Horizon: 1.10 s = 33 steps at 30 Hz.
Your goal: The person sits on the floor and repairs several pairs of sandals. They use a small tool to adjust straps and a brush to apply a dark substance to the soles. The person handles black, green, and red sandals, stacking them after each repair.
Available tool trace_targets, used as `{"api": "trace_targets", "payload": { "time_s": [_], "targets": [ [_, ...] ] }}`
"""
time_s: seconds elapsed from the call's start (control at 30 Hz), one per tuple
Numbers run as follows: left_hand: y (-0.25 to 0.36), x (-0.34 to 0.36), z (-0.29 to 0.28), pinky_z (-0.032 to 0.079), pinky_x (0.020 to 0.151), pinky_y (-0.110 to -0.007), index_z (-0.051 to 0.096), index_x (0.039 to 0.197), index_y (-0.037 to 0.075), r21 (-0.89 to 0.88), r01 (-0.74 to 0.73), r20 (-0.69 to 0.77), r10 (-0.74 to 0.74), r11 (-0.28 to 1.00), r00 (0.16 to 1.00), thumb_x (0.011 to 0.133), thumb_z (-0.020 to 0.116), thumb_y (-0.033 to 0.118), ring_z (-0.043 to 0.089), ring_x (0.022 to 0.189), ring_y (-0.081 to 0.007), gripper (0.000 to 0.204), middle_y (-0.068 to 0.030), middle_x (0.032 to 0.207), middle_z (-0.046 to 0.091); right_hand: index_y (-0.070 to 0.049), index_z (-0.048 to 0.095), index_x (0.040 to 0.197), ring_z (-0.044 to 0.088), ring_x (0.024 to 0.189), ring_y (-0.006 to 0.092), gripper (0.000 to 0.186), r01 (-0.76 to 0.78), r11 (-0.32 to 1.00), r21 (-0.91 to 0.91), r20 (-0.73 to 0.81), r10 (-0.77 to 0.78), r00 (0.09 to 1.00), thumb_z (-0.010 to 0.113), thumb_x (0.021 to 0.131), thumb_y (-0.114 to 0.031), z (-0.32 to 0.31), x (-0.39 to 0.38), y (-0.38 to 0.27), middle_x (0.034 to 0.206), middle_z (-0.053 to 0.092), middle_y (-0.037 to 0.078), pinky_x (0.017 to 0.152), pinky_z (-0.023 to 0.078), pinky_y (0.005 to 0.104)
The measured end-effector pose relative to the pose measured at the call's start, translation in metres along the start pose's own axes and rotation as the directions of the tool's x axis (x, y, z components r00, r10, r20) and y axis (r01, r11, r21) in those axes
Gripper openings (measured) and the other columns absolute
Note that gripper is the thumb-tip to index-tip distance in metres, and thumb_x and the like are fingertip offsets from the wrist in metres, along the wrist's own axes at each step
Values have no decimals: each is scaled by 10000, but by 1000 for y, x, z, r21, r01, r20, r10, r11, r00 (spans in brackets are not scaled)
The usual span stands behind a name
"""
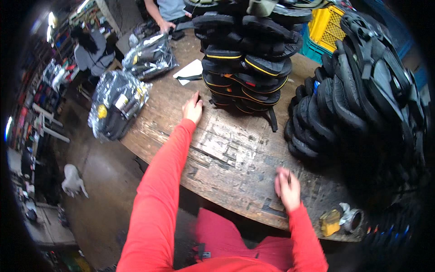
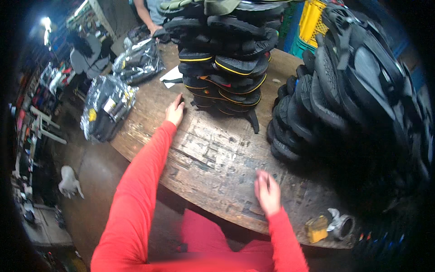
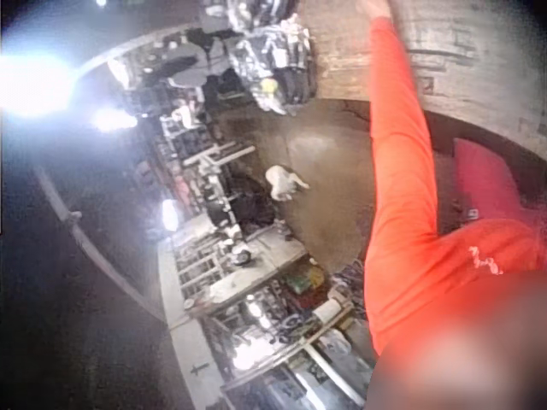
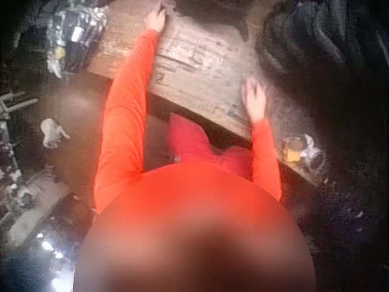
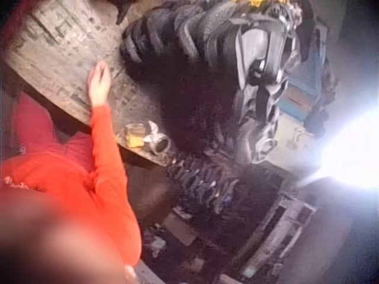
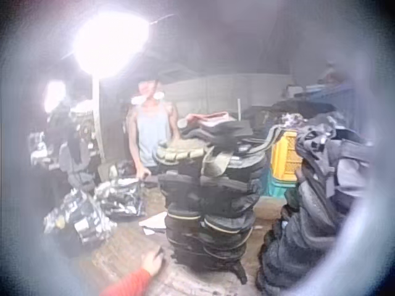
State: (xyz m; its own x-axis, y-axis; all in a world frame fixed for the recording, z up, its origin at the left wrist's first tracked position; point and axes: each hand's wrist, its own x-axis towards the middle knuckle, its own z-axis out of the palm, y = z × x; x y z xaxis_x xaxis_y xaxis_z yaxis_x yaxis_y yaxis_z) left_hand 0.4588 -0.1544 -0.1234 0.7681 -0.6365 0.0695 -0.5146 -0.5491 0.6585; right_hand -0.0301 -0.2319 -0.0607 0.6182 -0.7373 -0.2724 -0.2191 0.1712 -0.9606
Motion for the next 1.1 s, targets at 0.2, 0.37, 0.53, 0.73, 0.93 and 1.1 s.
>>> {"api": "trace_targets", "payload": {
  "time_s": [0.2,0.37,0.53,0.73,0.93,1.1],
  "targets": [
    [87,-15,-24,250,1091,-732,215,1638,229,-890,270,179,-262,368,948,877,380,877,206,1525,-390,1013,-57,1712,147,-22,462,1491,546,1251,202,450,467,883,46,-464,-395,793,470,1092,-231,87,177,-45,1426,551,121,1015,472,332],
    [164,-17,-42,356,1058,-692,396,1556,176,-895,414,388,-167,165,906,855,411,887,417,1414,-362,999,-122,1575,417,40,506,1423,524,1326,270,423,425,794,435,-551,-140,823,426,1061,-164,88,261,-75,1426,566,178,1120,390,371],
    [143,-5,-31,402,1075,-624,533,1444,124,-878,465,476,-89,-114,875,925,631,558,565,1274,-374,684,-147,1394,606,-45,578,1391,583,1255,259,421,141,820,555,-292,34,956,424,1052,-242,65,282,-78,1363,629,118,1062,445,380],
    [142,-7,-12,431,994,-343,639,1238,-4,-997,49,62,-212,-65,975,932,670,295,593,1086,-188,428,-86,1156,687,-49,641,1290,657,1157,265,364,17,770,638,93,-99,991,541,1015,-265,47,285,-78,1281,686,114,1036,517,426],
    [115,-38,-42,455,968,-354,679,1169,18,-988,135,150,-247,-76,957,900,692,358,609,1058,-194,433,-76,1128,692,-133,662,1271,661,1087,203,350,17,816,577,-51,15,999,520,1001,-306,75,240,-57,1227,702,34,900,528,331],
    [52,-90,-87,543,932,-564,568,1377,186,-946,316,273,-352,71,895,1000,539,540,605,1186,-323,518,-97,1344,590,-113,564,1383,582,1220,206,522,-22,774,633,121,-70,990,448,1040,-489,144,175,-45,1383,612,49,1038,452,395]
  ]
}}
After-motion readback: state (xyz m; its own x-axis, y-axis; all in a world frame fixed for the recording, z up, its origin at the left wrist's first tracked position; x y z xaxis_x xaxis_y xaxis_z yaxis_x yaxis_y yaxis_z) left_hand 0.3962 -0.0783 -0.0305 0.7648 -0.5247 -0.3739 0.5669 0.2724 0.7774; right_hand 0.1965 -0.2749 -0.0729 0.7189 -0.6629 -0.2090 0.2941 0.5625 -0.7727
